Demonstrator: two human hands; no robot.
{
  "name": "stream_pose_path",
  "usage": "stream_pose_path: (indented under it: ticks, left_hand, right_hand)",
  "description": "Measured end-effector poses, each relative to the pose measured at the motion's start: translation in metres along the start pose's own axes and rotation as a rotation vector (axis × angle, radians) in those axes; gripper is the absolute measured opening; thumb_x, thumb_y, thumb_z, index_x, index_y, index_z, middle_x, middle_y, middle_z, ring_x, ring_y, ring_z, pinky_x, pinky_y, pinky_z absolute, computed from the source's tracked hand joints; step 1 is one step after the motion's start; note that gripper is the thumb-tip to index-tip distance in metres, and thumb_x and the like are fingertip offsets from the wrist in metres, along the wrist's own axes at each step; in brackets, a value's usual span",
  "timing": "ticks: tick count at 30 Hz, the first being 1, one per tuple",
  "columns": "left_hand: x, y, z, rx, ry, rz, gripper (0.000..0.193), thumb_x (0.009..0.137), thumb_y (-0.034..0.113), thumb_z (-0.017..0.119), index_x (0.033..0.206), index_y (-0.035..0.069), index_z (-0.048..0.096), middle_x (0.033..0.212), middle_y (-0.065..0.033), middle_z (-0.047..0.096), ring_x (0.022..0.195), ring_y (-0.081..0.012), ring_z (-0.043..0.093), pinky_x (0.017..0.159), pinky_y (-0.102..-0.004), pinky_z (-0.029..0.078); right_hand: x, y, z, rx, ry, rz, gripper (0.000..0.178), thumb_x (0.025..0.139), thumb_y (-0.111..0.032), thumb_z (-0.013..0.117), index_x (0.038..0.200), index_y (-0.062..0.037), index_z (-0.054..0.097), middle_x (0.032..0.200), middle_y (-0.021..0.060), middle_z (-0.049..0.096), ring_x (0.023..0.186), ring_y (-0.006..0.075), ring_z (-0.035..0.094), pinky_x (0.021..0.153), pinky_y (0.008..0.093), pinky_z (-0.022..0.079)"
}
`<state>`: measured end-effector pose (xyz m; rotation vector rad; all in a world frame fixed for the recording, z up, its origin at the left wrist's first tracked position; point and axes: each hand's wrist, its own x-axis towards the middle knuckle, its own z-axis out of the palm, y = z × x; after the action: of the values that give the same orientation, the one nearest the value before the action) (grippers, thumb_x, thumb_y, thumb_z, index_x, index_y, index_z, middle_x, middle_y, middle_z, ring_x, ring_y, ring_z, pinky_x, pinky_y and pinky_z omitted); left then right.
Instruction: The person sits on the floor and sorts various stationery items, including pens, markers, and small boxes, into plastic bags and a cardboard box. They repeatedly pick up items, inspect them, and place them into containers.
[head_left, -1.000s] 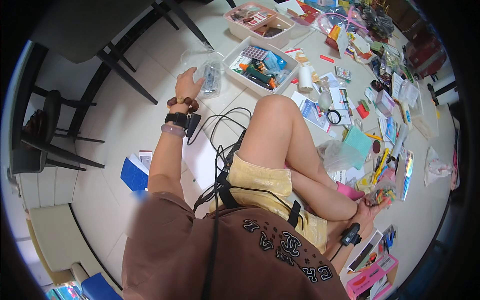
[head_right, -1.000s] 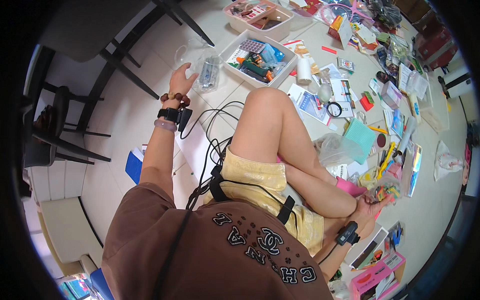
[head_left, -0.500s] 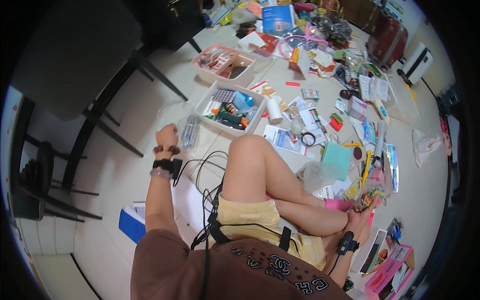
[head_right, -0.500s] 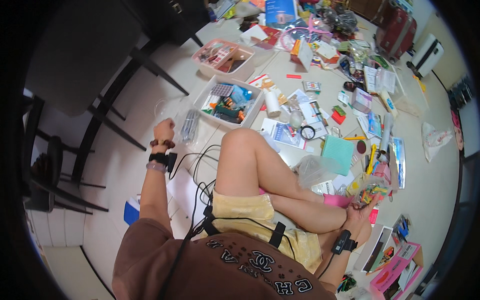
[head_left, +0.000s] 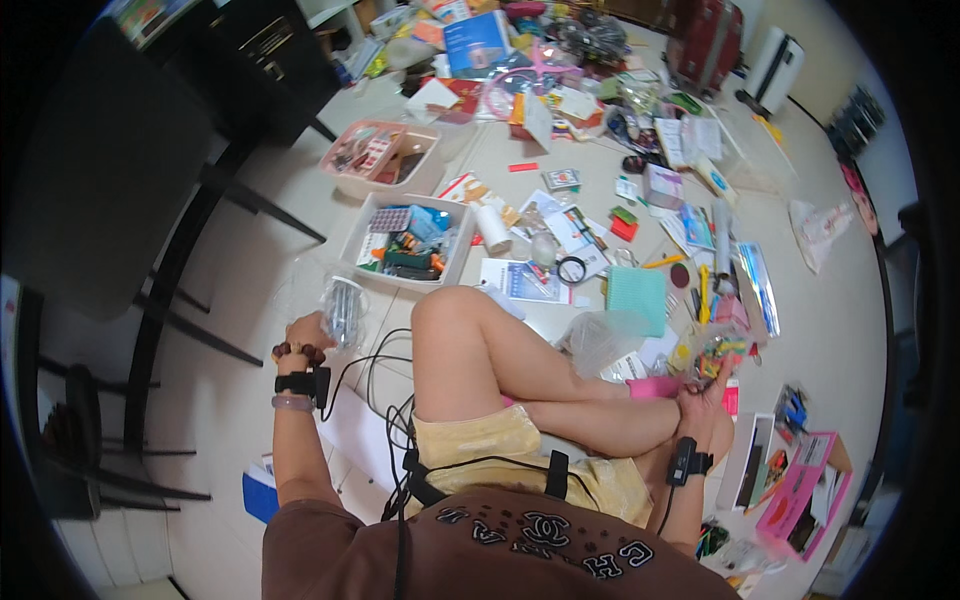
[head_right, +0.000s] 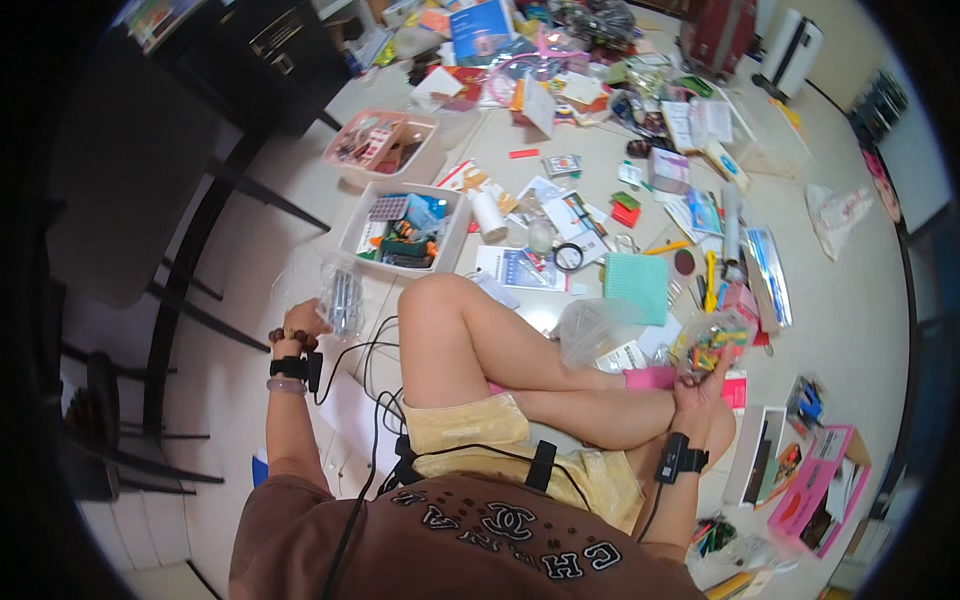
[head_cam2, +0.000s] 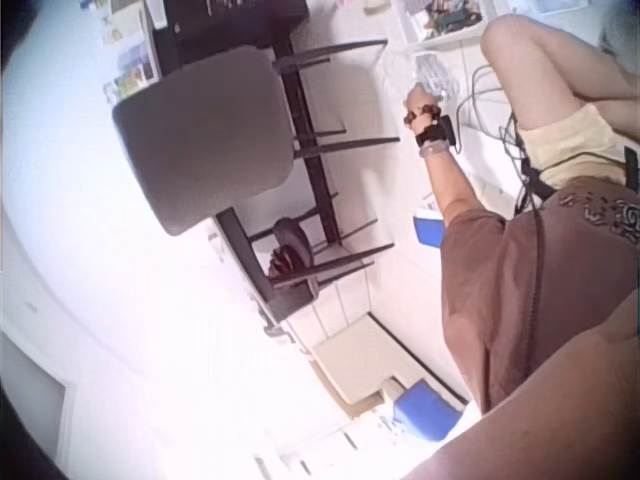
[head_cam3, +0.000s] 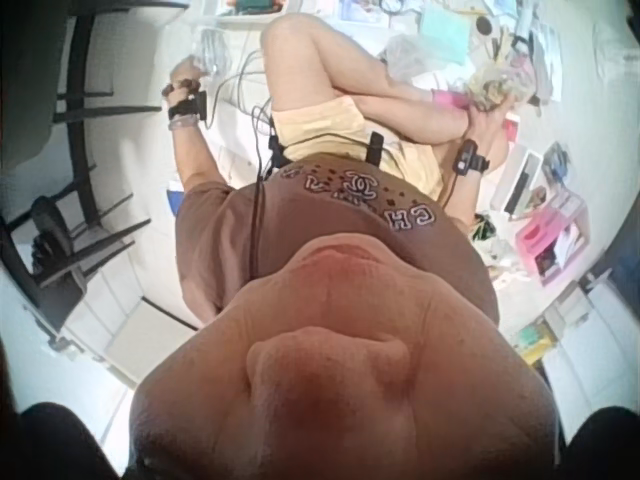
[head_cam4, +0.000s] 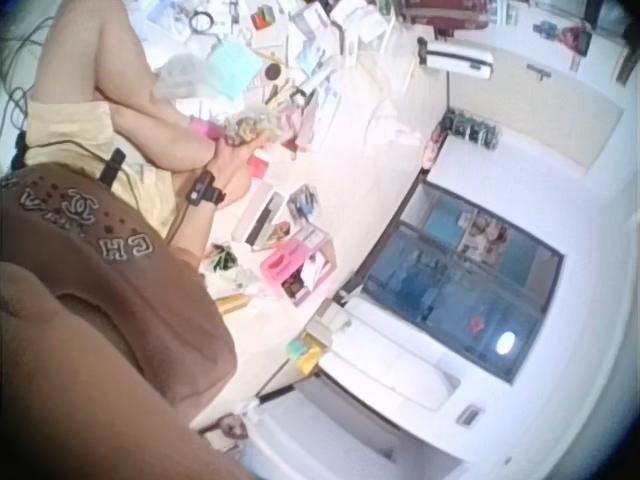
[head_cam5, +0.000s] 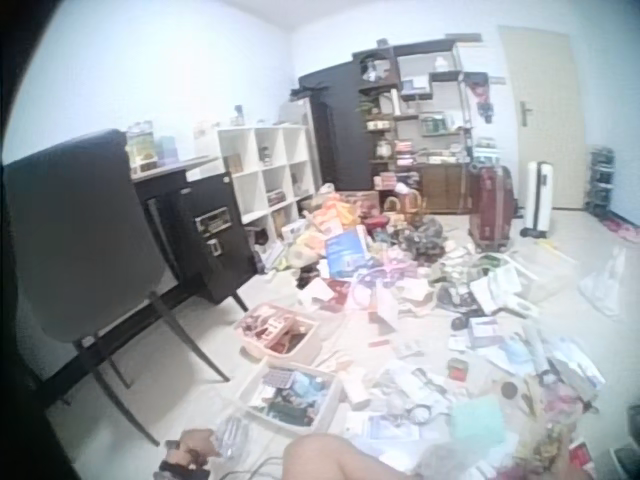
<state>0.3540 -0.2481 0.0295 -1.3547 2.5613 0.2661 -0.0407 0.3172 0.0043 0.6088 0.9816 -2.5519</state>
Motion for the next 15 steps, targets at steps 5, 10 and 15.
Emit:
stream_pose_path:
  ticks: [5,10,15]
  left_hand:
    - [0.010,0.002,0.017,-0.240,-0.121,-0.083,0.016,0.070,0.016,0.064,0.080,0.004,0.067,0.071,-0.0125,0.067,0.064,-0.0247,0.066,0.063,-0.0342,0.053]
    - [0.008,0.001,0.024,-0.448,-0.217,-0.006,0.011,0.078,0.005,0.058,0.080,-0.003,0.066,0.070,-0.0115,0.066,0.059,-0.0188,0.066,0.050,-0.0293,0.052]
    - [-0.008,0.018,0.034,0.066,-0.226,0.324,0.014,0.070,0.021,0.067,0.073,0.008,0.070,0.075,-0.0137,0.066,0.072,-0.0306,0.064,0.071,-0.0356,0.051]
  right_hand:
    - [-0.002,0.001,0.002,0.021,-0.105,-0.002,0.042,0.078,-0.045,0.068,0.105,-0.0153,0.054,0.085,-0.0005,0.061,0.053,0.0078,0.052,0.031,0.0165,0.029]
    - [-0.004,0.004,0.007,0.020,-0.097,-0.033,0.040,0.079,-0.042,0.068,0.105,-0.0137,0.055,0.086,0.0021,0.062,0.052,0.0083,0.053,0.031,0.0163,0.029]
    - [-0.006,0.003,0.008,0.058,-0.109,-0.027,0.043,0.079,-0.042,0.069,0.106,-0.0117,0.055,0.088,0.0023,0.062,0.051,0.0076,0.052,0.032,0.0158,0.029]
